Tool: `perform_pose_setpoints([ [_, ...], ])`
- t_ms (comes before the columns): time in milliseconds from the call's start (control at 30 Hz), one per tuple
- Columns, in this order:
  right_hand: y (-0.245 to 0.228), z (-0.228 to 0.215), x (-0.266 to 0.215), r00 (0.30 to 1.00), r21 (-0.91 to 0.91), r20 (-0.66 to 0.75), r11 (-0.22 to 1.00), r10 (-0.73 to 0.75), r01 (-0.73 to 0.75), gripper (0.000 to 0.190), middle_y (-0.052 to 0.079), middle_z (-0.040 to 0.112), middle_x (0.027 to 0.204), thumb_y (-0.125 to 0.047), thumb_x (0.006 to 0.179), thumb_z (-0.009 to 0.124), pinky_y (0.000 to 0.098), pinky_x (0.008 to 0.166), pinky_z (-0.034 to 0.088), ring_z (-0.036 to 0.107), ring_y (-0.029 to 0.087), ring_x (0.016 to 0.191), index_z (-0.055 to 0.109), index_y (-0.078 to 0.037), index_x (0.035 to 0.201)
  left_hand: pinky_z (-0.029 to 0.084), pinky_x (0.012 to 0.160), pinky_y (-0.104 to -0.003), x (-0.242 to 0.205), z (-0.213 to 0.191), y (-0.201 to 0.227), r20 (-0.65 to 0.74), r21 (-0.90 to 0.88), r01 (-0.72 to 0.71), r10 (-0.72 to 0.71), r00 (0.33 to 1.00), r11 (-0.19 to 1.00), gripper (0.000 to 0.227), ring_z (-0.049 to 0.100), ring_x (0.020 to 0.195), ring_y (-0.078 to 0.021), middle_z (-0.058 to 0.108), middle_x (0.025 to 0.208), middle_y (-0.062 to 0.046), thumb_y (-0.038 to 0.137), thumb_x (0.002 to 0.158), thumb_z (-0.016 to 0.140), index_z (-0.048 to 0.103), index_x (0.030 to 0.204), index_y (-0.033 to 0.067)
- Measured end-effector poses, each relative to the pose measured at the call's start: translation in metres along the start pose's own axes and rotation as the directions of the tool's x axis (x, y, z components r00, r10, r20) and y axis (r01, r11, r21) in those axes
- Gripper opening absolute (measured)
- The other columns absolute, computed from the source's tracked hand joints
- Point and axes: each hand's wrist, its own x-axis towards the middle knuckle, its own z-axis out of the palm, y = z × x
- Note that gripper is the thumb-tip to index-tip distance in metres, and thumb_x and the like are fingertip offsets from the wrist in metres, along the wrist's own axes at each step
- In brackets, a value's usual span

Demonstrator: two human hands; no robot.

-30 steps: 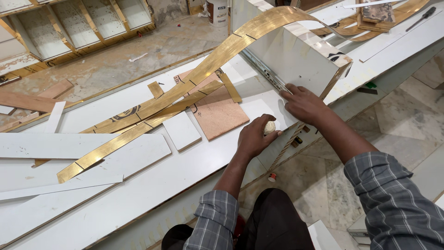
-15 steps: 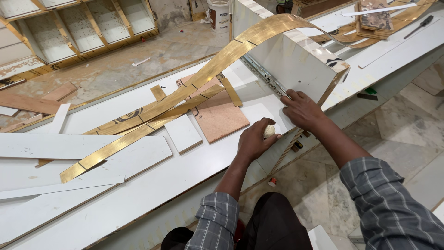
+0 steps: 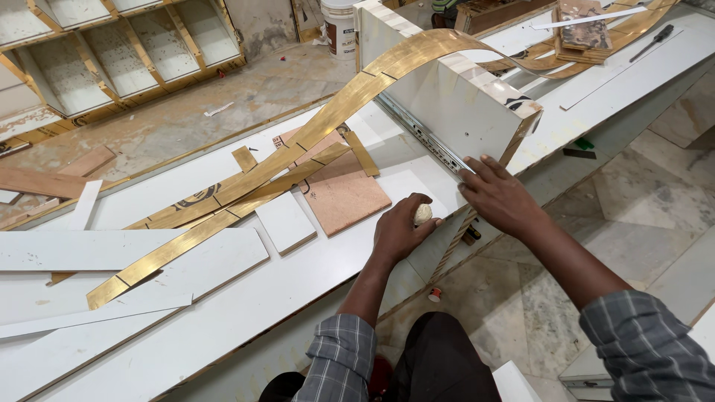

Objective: The person sits on the floor and repeatedly applies a white adhesive substance from a small roll onto the edge of a white wooden cabinet frame. The person uses both hands to tear off small pieces of the adhesive and press them onto the wood.

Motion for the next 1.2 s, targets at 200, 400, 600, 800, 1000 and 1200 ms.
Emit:
perform_pose_setpoints([
  [200, -0.010, 0.012, 0.018, 0.997, -0.006, 0.079, 1.000, 0.022, -0.022, 0.017, 0.007, 0.059, 0.140, -0.015, 0.091, 0.060, 0.0447, 0.127, 0.021, 0.038, 0.026, 0.147, 0.074, -0.009, 0.099, 0.055, 0.081, -0.040, -0.001, 0.001, 0.001, -0.006, 0.017, -0.001, 0.001, 1.000, 1.000, 0.047, 0.072, 0.092, -0.0254, 0.073, 0.103, -0.008, 0.044, 0.086, 0.078, 0.064, 0.122, 0.0170],
  [400, -0.009, 0.013, 0.011, 0.999, 0.042, -0.017, 0.998, 0.046, -0.045, 0.012, 0.007, 0.065, 0.132, -0.012, 0.088, 0.062, 0.0421, 0.125, 0.027, 0.045, 0.025, 0.143, 0.074, -0.009, 0.085, 0.056, 0.080, -0.039, 0.001, 0.001, 0.002, 0.007, 0.000, 0.026, -0.026, 1.000, 1.000, 0.048, 0.073, 0.091, -0.0231, 0.074, 0.102, -0.007, 0.046, 0.086, 0.077, 0.063, 0.123, 0.0175],
  [600, -0.010, 0.008, -0.008, 0.995, 0.107, -0.066, 0.992, 0.078, -0.070, 0.012, 0.005, 0.067, 0.126, -0.014, 0.088, 0.064, 0.0412, 0.125, 0.031, 0.049, 0.023, 0.141, 0.074, -0.008, 0.088, 0.057, 0.078, -0.038, 0.002, 0.003, 0.000, 0.035, 0.002, 0.064, -0.064, 0.997, 0.998, 0.048, 0.073, 0.089, -0.0215, 0.074, 0.102, -0.005, 0.046, 0.086, 0.077, 0.064, 0.123, 0.0189],
  [800, -0.012, 0.011, -0.042, 0.977, 0.184, -0.137, 0.974, 0.161, -0.135, 0.014, 0.003, 0.072, 0.115, -0.016, 0.089, 0.067, 0.0433, 0.122, 0.035, 0.056, 0.021, 0.133, 0.077, -0.010, 0.098, 0.055, 0.077, -0.042, 0.000, 0.012, -0.007, -0.015, 0.133, -0.106, 0.109, 0.994, 0.985, 0.042, 0.071, 0.091, -0.0255, 0.069, 0.105, -0.006, 0.048, 0.089, 0.074, 0.066, 0.121, 0.0204],
  [1000, -0.032, 0.042, -0.070, 0.966, 0.252, -0.152, 0.953, 0.209, -0.167, 0.017, 0.005, 0.075, 0.111, -0.021, 0.088, 0.069, 0.0451, 0.117, 0.040, 0.066, 0.021, 0.115, 0.077, -0.009, 0.098, 0.054, 0.078, -0.043, -0.001, 0.014, -0.006, 0.016, 0.147, -0.103, 0.102, 0.995, 0.984, 0.045, 0.071, 0.093, -0.0266, 0.070, 0.103, -0.007, 0.047, 0.090, 0.072, 0.063, 0.124, 0.0192],
  [1200, -0.059, 0.082, -0.077, 0.918, 0.341, -0.169, 0.895, 0.358, -0.286, 0.021, 0.006, 0.076, 0.111, -0.025, 0.087, 0.072, 0.0421, 0.097, 0.055, 0.073, 0.027, 0.101, 0.077, -0.010, 0.100, 0.056, 0.079, -0.040, -0.001, 0.008, 0.001, 0.028, 0.074, -0.047, 0.045, 0.999, 0.996, 0.045, 0.072, 0.091, -0.0248, 0.071, 0.107, -0.006, 0.042, 0.086, 0.073, 0.064, 0.123, 0.0176],
])
